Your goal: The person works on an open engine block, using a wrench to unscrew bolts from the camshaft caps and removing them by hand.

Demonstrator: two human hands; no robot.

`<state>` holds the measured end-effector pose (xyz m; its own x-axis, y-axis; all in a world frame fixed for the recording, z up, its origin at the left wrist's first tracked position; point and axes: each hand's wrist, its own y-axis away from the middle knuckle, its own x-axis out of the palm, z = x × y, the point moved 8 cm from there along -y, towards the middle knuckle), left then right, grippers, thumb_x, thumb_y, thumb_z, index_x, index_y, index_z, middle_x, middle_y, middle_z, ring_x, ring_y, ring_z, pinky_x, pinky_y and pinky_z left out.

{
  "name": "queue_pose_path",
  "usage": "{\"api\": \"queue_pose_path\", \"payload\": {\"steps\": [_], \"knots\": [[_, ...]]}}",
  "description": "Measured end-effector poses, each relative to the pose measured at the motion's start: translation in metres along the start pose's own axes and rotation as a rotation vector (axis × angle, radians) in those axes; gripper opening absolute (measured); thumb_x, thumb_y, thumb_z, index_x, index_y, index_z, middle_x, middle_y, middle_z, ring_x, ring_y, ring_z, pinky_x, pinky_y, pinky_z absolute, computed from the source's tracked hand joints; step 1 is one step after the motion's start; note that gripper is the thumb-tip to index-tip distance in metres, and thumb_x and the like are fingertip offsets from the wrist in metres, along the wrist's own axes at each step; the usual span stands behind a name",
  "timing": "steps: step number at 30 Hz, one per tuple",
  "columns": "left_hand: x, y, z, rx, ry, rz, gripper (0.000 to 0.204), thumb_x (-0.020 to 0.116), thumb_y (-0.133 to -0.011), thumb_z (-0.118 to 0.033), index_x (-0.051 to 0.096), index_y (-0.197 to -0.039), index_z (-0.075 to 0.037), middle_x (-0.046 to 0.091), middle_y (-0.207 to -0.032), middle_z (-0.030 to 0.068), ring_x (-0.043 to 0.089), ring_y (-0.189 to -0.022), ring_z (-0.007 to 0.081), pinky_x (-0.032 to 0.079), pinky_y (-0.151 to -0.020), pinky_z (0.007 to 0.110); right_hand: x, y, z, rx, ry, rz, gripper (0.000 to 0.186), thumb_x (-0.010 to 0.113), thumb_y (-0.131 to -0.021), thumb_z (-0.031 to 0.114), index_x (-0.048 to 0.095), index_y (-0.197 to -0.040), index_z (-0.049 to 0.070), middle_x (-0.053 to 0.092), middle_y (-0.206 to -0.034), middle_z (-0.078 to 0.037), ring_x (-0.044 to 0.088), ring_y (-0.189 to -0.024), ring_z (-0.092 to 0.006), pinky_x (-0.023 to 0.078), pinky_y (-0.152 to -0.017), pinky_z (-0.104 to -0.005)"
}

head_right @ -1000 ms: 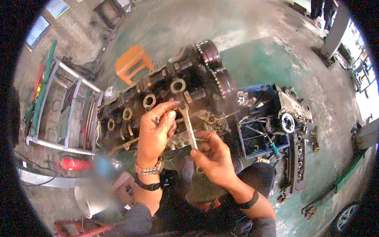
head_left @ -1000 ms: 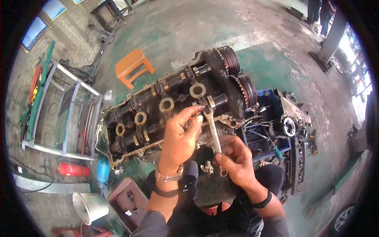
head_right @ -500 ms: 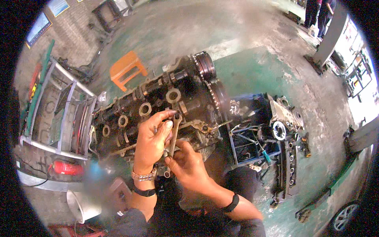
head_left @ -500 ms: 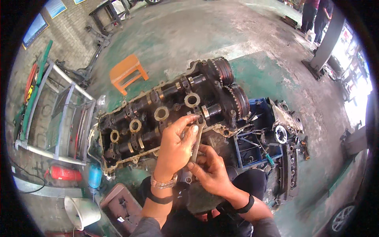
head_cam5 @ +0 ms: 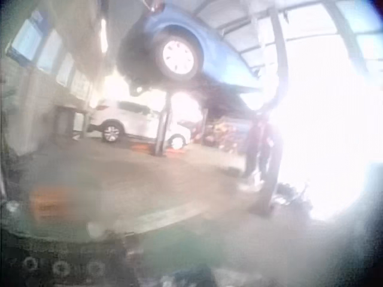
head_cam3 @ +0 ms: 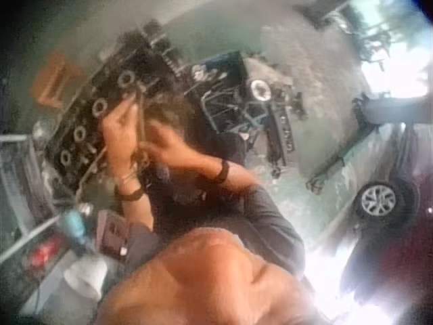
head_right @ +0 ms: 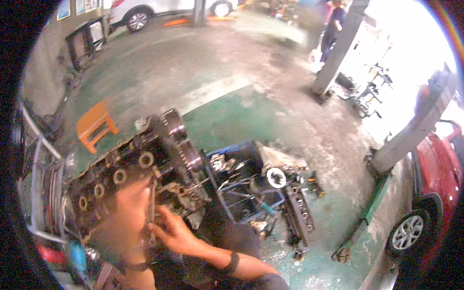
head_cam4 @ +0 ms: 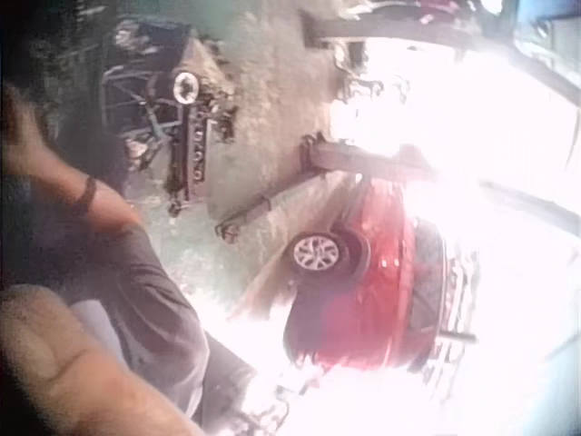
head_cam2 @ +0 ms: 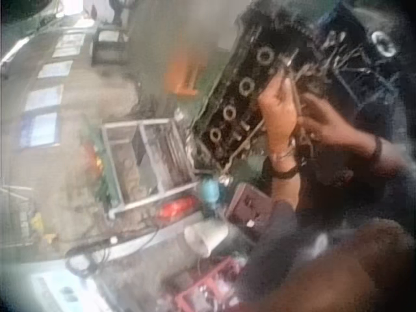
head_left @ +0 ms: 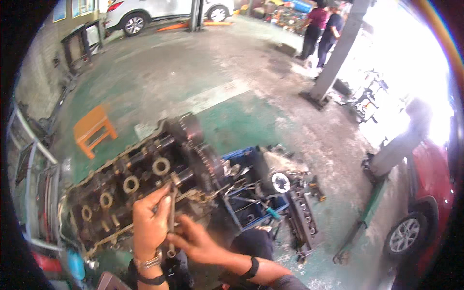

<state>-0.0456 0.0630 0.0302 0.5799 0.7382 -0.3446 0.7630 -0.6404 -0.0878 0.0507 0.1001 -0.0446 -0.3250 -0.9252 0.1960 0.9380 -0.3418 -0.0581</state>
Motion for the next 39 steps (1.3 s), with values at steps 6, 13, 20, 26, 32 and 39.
{"api": "queue_pose_path", "payload": {"steps": [6, 13, 20, 26, 32, 39], "knots": [[0.0, 0.002, -0.008, 0.048, -0.055, 0.006, 0.028, 0.058, -0.091, -0.006, 0.063, -0.114, 0.008, 0.071, -0.099, 0.0166, 0.063, -0.086, 0.013, 0.05, -0.076, 0.028, 0.007, -0.002, -0.014, 0.034, -0.116, 0.049, 0.041, 0.055, -0.095, 0.007, 0.039, -0.131, -0.004, 0.063, -0.115, -0.017, 0.059, -0.102, -0.0165, 0.05, -0.086, -0.0316], [-0.002, 0.002, -0.005, -0.031, -0.062, 0.034, 0.028, 0.059, -0.09, -0.006, 0.063, -0.114, 0.009, 0.071, -0.095, 0.0162, 0.062, -0.082, 0.0123, 0.05, -0.073, 0.028, 0.001, -0.001, -0.019, 0.178, 0.022, 0.089, 0.041, 0.056, -0.096, 0.012, 0.042, -0.13, -0.004, 0.064, -0.111, -0.016, 0.06, -0.097, -0.0146, 0.051, -0.081, -0.0307], [0.001, 0.002, -0.008, 0.095, -0.046, -0.029, 0.025, 0.059, -0.089, -0.004, 0.063, -0.111, 0.008, 0.068, -0.085, 0.013, 0.061, -0.073, 0.0126, 0.049, -0.064, 0.029, -0.017, 0.004, 0.009, 0.0, -0.045, -0.046, 0.031, 0.058, -0.097, 0.014, 0.051, -0.122, -0.003, 0.057, -0.081, 0.001, 0.049, -0.071, -0.0043, 0.041, -0.061, -0.0217], [0.002, 0.002, 0.0, 0.171, -0.058, -0.043, 0.028, 0.059, -0.089, -0.004, 0.062, -0.114, 0.006, 0.064, -0.078, 0.0081, 0.05, -0.063, 0.0094, 0.041, -0.055, 0.028, -0.071, 0.011, 0.007, 0.26, -0.273, -0.093, 0.037, 0.062, -0.09, 0.013, 0.054, -0.123, -0.003, 0.059, -0.078, -0.001, 0.055, -0.063, -0.0082, 0.045, -0.055, -0.0236], [0.003, 0.002, 0.0, 0.196, -0.038, -0.044, 0.027, 0.059, -0.089, -0.004, 0.062, -0.114, 0.006, 0.056, -0.067, 0.004, 0.041, -0.058, 0.0076, 0.036, -0.052, 0.027, -0.085, 0.015, 0.018, 0.167, -0.348, -0.079, 0.033, 0.059, -0.093, 0.012, 0.055, -0.122, -0.003, 0.058, -0.076, 0.001, 0.053, -0.061, -0.0072, 0.044, -0.055, -0.0224], [0.004, 0.001, -0.003, 0.15, -0.061, 0.005, 0.028, 0.058, -0.09, -0.006, 0.061, -0.115, 0.005, 0.057, -0.069, 0.0047, 0.043, -0.059, 0.0073, 0.035, -0.052, 0.028, -0.067, 0.018, 0.011, 0.191, -0.227, 0.019, 0.032, 0.057, -0.096, 0.015, 0.053, -0.123, -0.002, 0.055, -0.076, 0.003, 0.047, -0.061, -0.0053, 0.037, -0.053, -0.0225]]}}
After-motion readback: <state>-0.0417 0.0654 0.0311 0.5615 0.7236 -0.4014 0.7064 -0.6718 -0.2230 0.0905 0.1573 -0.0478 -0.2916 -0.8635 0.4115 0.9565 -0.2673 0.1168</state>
